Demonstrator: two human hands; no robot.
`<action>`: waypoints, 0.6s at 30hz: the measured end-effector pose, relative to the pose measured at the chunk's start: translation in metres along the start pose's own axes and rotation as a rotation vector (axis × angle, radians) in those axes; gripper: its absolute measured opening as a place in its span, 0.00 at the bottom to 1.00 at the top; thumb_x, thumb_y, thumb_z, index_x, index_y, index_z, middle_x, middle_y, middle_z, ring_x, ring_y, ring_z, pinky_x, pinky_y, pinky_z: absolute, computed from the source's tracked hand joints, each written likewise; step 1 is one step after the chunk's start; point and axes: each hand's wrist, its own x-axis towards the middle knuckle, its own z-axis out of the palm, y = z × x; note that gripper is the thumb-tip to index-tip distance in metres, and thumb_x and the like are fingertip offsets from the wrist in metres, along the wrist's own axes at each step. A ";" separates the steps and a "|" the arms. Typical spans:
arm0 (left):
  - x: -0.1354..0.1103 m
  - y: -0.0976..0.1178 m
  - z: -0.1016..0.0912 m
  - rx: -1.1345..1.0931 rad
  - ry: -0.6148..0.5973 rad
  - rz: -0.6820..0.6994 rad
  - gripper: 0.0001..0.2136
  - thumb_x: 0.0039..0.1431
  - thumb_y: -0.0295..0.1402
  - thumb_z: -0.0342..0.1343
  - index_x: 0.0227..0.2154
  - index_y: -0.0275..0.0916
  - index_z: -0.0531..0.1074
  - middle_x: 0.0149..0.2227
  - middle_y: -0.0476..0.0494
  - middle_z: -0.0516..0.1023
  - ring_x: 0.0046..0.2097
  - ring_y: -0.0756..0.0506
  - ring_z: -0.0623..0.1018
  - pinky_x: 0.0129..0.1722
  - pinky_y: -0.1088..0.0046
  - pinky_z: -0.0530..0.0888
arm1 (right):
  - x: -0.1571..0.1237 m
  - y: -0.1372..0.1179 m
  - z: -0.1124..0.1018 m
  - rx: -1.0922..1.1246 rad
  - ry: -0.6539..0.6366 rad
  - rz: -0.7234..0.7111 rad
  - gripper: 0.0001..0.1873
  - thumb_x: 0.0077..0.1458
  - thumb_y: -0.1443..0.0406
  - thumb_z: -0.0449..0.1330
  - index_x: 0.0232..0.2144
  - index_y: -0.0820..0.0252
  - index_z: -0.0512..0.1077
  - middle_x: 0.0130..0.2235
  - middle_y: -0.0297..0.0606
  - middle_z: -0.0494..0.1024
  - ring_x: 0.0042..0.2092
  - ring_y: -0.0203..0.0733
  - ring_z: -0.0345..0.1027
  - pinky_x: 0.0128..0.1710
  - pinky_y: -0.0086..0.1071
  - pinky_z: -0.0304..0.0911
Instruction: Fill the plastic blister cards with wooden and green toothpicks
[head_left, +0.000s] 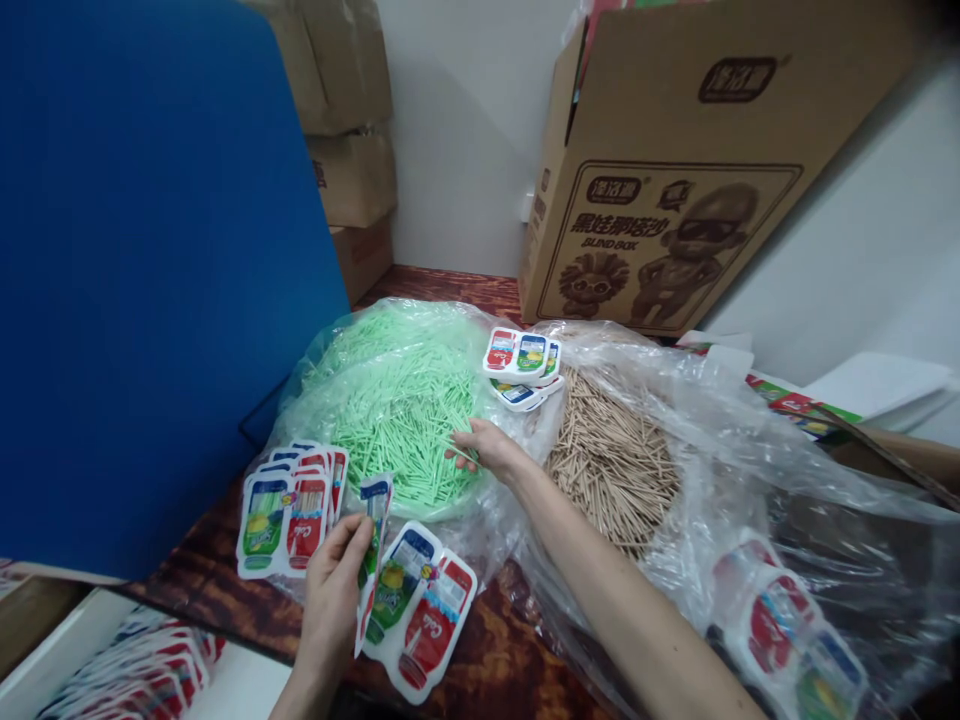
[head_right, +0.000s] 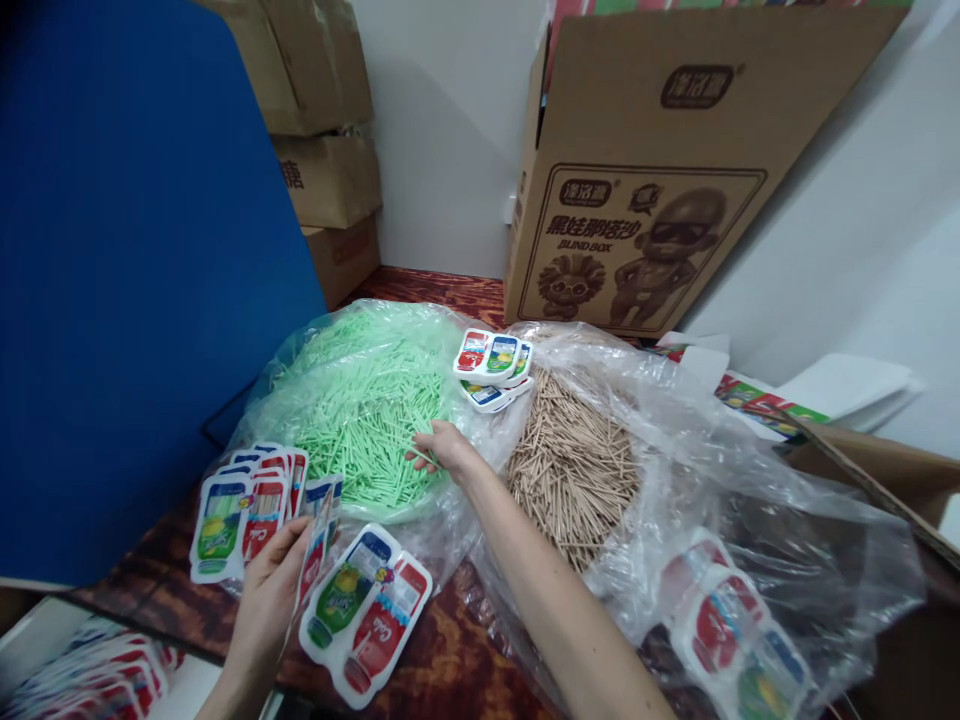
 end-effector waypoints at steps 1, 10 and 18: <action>0.001 0.002 0.003 -0.021 -0.014 0.003 0.20 0.39 0.48 0.67 0.29 0.37 0.75 0.26 0.50 0.76 0.27 0.48 0.74 0.27 0.75 0.72 | 0.000 0.002 0.000 0.029 0.016 0.004 0.06 0.52 0.71 0.59 0.28 0.60 0.63 0.19 0.29 0.75 0.17 0.31 0.66 0.13 0.20 0.53; 0.025 0.016 0.039 -0.181 -0.109 0.017 0.15 0.40 0.42 0.67 0.27 0.37 0.74 0.23 0.51 0.76 0.26 0.48 0.75 0.29 0.73 0.72 | 0.000 0.004 -0.002 0.341 0.035 0.033 0.08 0.57 0.71 0.57 0.28 0.59 0.60 0.22 0.30 0.73 0.21 0.29 0.66 0.21 0.21 0.62; 0.053 0.020 0.088 -0.273 -0.179 0.083 0.11 0.46 0.40 0.63 0.28 0.38 0.73 0.21 0.56 0.71 0.23 0.53 0.69 0.26 0.78 0.67 | -0.034 0.021 0.025 0.458 -0.198 0.127 0.10 0.51 0.67 0.64 0.28 0.61 0.64 0.22 0.28 0.71 0.19 0.28 0.61 0.19 0.22 0.57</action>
